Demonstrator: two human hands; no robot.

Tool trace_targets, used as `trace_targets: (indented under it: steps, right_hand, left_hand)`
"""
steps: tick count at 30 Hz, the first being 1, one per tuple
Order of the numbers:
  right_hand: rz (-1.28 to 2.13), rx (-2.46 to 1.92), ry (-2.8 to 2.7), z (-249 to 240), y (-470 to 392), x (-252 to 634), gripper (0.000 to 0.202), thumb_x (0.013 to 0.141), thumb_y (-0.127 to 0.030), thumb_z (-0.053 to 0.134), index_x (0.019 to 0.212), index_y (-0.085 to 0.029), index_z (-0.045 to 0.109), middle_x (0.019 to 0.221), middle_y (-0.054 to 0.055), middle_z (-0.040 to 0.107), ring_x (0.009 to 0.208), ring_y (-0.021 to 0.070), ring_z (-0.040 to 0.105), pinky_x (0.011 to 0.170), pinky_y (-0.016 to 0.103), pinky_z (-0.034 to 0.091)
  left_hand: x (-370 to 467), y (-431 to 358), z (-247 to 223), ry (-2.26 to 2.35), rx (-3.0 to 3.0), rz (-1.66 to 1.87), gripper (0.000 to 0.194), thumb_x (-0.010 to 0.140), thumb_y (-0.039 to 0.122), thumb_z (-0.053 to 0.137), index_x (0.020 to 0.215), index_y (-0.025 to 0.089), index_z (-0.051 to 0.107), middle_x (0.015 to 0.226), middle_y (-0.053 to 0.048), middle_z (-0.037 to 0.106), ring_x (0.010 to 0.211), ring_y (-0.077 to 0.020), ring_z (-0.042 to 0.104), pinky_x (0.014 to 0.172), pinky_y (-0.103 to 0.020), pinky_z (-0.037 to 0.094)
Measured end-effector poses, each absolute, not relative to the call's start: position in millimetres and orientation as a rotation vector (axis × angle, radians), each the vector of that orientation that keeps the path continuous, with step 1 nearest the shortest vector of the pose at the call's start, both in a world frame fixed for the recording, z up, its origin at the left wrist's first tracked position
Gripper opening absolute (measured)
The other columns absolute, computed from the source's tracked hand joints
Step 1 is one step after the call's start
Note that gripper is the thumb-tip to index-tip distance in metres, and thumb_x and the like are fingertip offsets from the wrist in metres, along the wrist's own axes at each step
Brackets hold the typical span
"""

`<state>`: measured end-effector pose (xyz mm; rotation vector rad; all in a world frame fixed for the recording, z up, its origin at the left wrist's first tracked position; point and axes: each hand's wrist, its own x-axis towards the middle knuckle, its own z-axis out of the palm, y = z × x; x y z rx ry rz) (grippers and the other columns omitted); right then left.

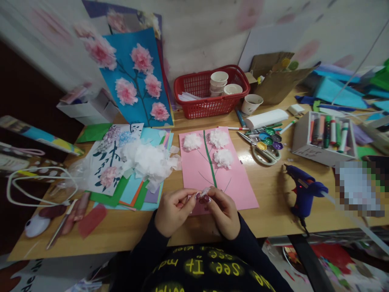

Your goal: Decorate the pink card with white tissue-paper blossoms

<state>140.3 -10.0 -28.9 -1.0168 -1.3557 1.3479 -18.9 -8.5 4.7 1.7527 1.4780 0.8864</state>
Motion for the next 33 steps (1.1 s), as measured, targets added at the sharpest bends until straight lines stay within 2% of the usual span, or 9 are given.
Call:
trace_targets:
  steps: [4, 10, 21, 30, 33]
  right_hand:
    - [1.332, -1.002, -1.366, -28.3, -9.7, 140.0, 0.017, 0.088, -0.03, 0.05, 0.083, -0.019, 0.062, 0.075, 0.004, 0.058, 0.068, 0.0156, 0.056, 0.059, 0.026, 0.046]
    - [1.303, -1.029, -1.4, -28.6, -9.6, 140.5, 0.017, 0.088, -0.029, 0.05, 0.079, -0.019, 0.061, 0.071, 0.002, 0.056, 0.064, 0.0142, 0.054, 0.058, 0.026, 0.044]
    - [1.346, -0.977, -1.385, -26.3, -8.8, 138.7, 0.018, 0.088, -0.031, 0.049, 0.079, -0.019, 0.06, 0.069, 0.002, 0.056, 0.061, 0.0138, 0.052, 0.057, 0.026, 0.044]
    - [1.393, -1.039, -1.303, -22.4, -8.4, 137.3, 0.021, 0.084, -0.036, 0.054, 0.074, -0.018, 0.056, 0.066, 0.001, 0.054, 0.06, 0.0132, 0.05, 0.056, 0.025, 0.043]
    - [1.393, -1.024, -1.302, -21.9, -8.1, 137.5, 0.02, 0.084, -0.035, 0.054, 0.075, -0.018, 0.057, 0.067, 0.001, 0.054, 0.06, 0.0134, 0.05, 0.056, 0.025, 0.043]
  left_hand:
    - [-18.7, -9.5, 4.9, 1.467, 1.731, 0.916, 0.022, 0.08, 0.022, 0.053, 0.086, 0.015, 0.072, 0.044, 0.005, 0.04, 0.041, -0.0062, 0.031, 0.04, -0.018, 0.027]
    - [-17.4, -11.1, 7.5, 1.447, 1.78, 0.963, 0.02, 0.078, 0.02, 0.055, 0.085, 0.016, 0.073, 0.042, 0.008, 0.032, 0.04, -0.0055, 0.026, 0.04, -0.018, 0.027]
    - [-18.0, -11.3, 2.2, 1.531, 1.832, 0.899, 0.019, 0.079, 0.021, 0.051, 0.081, 0.014, 0.068, 0.043, 0.008, 0.031, 0.04, -0.0055, 0.029, 0.041, -0.018, 0.028]
    - [-15.8, -12.9, 0.7, 1.494, 1.984, 0.966, 0.019, 0.08, 0.02, 0.051, 0.083, 0.016, 0.069, 0.044, 0.006, 0.042, 0.039, -0.0057, 0.033, 0.042, -0.017, 0.031]
    - [-16.5, -13.3, -0.1, 1.479, 1.977, 0.982, 0.019, 0.08, 0.02, 0.051, 0.084, 0.016, 0.069, 0.044, 0.006, 0.041, 0.04, -0.0058, 0.032, 0.042, -0.017, 0.03]
